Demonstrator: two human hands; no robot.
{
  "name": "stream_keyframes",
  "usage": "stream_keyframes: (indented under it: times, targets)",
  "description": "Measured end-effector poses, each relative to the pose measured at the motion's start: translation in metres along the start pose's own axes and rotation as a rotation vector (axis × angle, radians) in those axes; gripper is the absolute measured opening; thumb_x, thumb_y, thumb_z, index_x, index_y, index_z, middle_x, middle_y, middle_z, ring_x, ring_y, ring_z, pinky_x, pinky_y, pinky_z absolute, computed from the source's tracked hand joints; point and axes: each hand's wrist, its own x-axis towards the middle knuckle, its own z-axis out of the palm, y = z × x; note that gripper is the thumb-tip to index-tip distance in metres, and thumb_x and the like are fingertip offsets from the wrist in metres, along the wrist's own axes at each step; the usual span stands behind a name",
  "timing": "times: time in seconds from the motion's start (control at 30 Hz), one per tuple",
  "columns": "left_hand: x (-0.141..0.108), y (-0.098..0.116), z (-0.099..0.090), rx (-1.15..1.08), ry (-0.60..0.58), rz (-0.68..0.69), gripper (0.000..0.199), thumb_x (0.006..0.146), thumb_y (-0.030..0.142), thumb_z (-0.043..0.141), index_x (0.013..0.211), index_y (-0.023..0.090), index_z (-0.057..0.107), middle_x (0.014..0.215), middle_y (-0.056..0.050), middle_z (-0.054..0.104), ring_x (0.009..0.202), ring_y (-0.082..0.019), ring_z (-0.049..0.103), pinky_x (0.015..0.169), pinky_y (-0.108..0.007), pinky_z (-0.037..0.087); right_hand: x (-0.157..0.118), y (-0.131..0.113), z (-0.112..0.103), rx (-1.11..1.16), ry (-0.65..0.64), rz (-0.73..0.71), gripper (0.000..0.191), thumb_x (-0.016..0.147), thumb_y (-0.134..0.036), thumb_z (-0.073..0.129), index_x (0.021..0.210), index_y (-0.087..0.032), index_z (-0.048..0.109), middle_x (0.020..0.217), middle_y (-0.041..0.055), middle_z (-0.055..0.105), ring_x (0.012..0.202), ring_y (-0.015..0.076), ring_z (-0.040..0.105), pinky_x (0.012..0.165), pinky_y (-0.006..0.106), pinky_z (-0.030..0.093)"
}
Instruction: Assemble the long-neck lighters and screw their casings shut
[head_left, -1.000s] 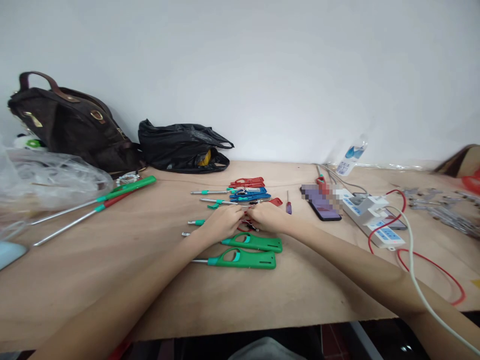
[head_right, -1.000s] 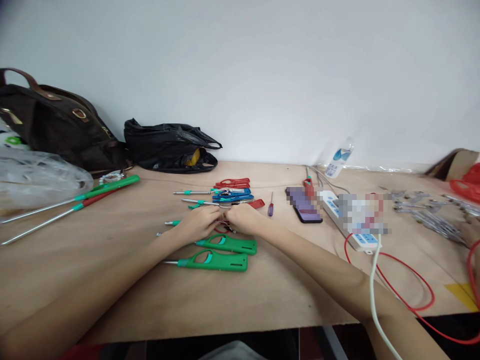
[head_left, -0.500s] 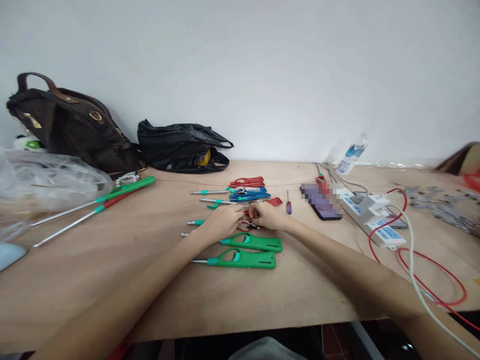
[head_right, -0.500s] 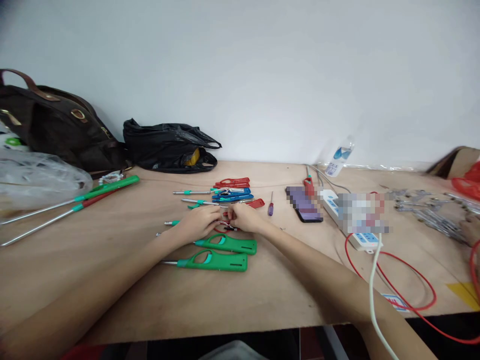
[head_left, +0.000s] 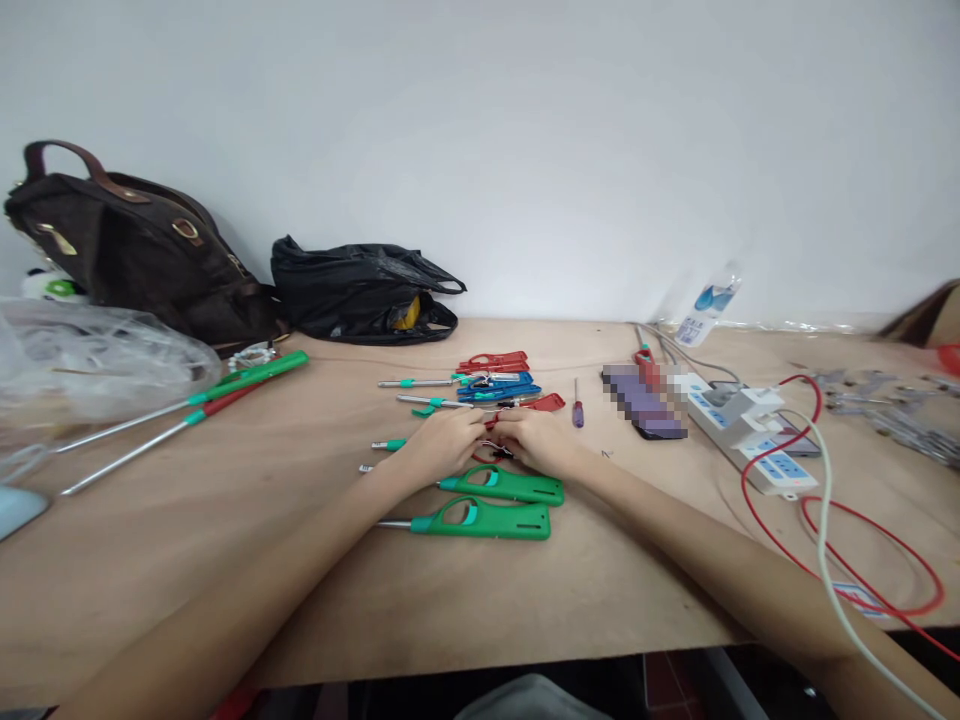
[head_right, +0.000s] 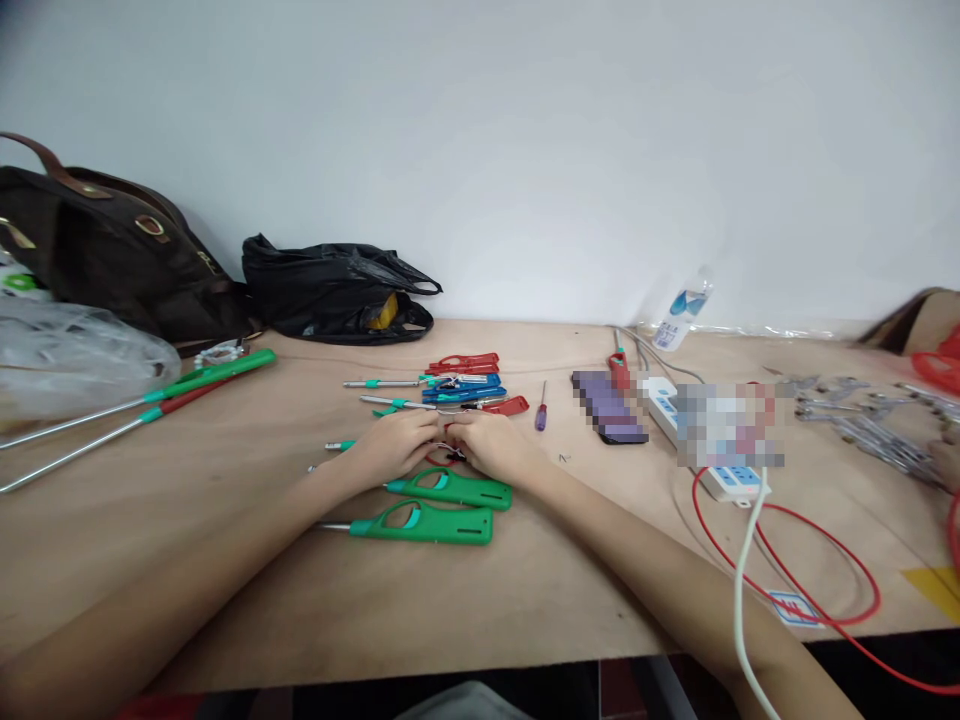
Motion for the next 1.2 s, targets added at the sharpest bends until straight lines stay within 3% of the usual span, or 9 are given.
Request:
stream_keyframes:
  times: [0.17, 0.57, 0.8, 0.9, 1.03, 1.2]
  targets:
    - [0.0, 0.002, -0.005, -0.013, -0.028, -0.009, 0.016, 0.088, 0.013, 0.05, 0.09, 0.015, 0.066, 0.093, -0.006, 0.061, 0.087, -0.018, 0.059, 0.075, -0.028, 0.046, -0.002, -0.001, -0.004, 0.014, -0.002, 0.028, 0.021, 0.089, -0.015, 0.049, 0.101, -0.018, 0.066, 0.109, 0.0089, 0.065, 0.094, 0.0181, 0.06, 0.077, 0.028, 0.044]
    - [0.0, 0.001, -0.002, -0.014, -0.024, -0.02, 0.016, 0.089, 0.014, 0.049, 0.085, 0.014, 0.064, 0.089, -0.006, 0.061, 0.083, -0.018, 0.058, 0.072, -0.027, 0.045, -0.002, 0.001, -0.001, 0.035, -0.04, 0.033, 0.02, 0.088, -0.012, 0.049, 0.097, -0.017, 0.065, 0.103, 0.0084, 0.064, 0.089, 0.0169, 0.06, 0.073, 0.026, 0.041]
    - [-0.004, 0.003, -0.004, -0.136, 0.025, -0.089, 0.014, 0.089, 0.016, 0.05, 0.085, 0.016, 0.063, 0.088, -0.004, 0.059, 0.084, -0.017, 0.058, 0.07, -0.025, 0.045, -0.004, 0.001, -0.008, 0.247, 0.026, 0.212, 0.006, 0.085, -0.014, 0.054, 0.09, -0.016, 0.056, 0.074, -0.0003, 0.059, 0.064, 0.0115, 0.051, 0.058, 0.021, 0.033]
    - [-0.006, 0.003, -0.004, -0.203, 0.054, -0.109, 0.013, 0.089, 0.016, 0.051, 0.088, 0.017, 0.063, 0.088, -0.004, 0.06, 0.085, -0.016, 0.058, 0.072, -0.025, 0.045, -0.007, 0.001, -0.019, 0.278, -0.008, 0.203, 0.002, 0.084, -0.018, 0.057, 0.082, -0.017, 0.056, 0.071, -0.0014, 0.057, 0.062, 0.011, 0.05, 0.057, 0.021, 0.033]
    - [-0.006, -0.001, -0.002, -0.255, 0.089, -0.128, 0.011, 0.088, 0.017, 0.052, 0.091, 0.017, 0.062, 0.09, -0.004, 0.063, 0.085, -0.017, 0.059, 0.073, -0.026, 0.046, -0.015, -0.002, -0.027, 0.204, -0.098, 0.164, 0.011, 0.079, -0.024, 0.065, 0.083, -0.017, 0.058, 0.078, 0.0009, 0.06, 0.068, 0.0133, 0.054, 0.058, 0.022, 0.035]
    - [-0.007, -0.007, 0.002, -0.288, 0.108, -0.106, 0.01, 0.087, 0.015, 0.052, 0.086, 0.017, 0.062, 0.087, -0.004, 0.065, 0.084, -0.017, 0.06, 0.074, -0.027, 0.047, -0.021, -0.01, -0.023, 0.084, -0.071, 0.135, 0.014, 0.082, -0.024, 0.062, 0.094, -0.016, 0.06, 0.102, 0.0086, 0.062, 0.086, 0.0181, 0.059, 0.069, 0.027, 0.042]
